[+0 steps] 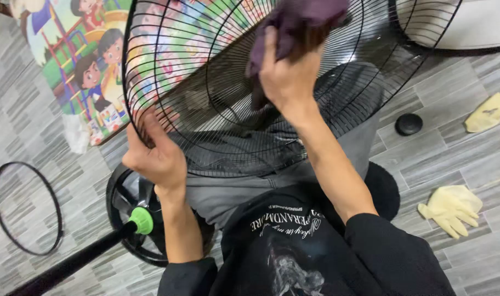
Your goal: Cleaning a fan grill using a cloth and a brush to remove dust from the wires and crevices.
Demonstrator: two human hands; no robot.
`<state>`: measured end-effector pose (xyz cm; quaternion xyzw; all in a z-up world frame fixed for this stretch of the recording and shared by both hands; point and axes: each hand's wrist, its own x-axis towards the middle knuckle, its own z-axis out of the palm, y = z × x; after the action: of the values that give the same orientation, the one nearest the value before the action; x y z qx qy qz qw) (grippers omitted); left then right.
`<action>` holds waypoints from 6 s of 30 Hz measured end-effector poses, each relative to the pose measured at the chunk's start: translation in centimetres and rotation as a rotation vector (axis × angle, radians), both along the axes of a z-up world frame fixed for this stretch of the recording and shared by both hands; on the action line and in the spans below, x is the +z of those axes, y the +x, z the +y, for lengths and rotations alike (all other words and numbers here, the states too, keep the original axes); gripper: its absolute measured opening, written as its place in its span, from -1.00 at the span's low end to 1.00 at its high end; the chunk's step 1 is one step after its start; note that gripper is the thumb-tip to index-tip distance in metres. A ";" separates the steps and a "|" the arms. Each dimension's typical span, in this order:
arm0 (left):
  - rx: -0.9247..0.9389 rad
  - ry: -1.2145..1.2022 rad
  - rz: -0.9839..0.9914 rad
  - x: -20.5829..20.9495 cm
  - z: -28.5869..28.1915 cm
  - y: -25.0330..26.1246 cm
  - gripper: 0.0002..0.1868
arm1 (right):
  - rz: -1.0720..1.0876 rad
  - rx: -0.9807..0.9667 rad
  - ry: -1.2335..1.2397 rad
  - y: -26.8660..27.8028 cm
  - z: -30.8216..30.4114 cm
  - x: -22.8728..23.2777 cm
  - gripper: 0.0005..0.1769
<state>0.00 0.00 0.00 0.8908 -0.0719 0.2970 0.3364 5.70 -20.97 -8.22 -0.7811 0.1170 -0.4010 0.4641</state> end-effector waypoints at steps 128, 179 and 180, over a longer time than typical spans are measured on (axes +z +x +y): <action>-0.081 -0.285 -0.185 -1.7 -2.4 -2.7 -0.64 | 0.104 0.333 -0.345 -7.6 -4.3 -7.1 -0.80; -0.107 -0.286 -0.176 -1.8 -2.3 -3.3 -0.65 | 0.025 0.210 -0.094 -7.7 -3.9 0.3 -0.79; -0.107 -0.273 -0.183 -1.9 -2.3 -3.4 -0.65 | 0.032 0.250 -0.046 -8.1 -3.9 0.4 -0.75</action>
<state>-3.40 -2.33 -1.88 0.8011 -0.1085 0.3655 0.4614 -2.36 -24.85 -7.83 -0.8062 0.0169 -0.3301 0.4907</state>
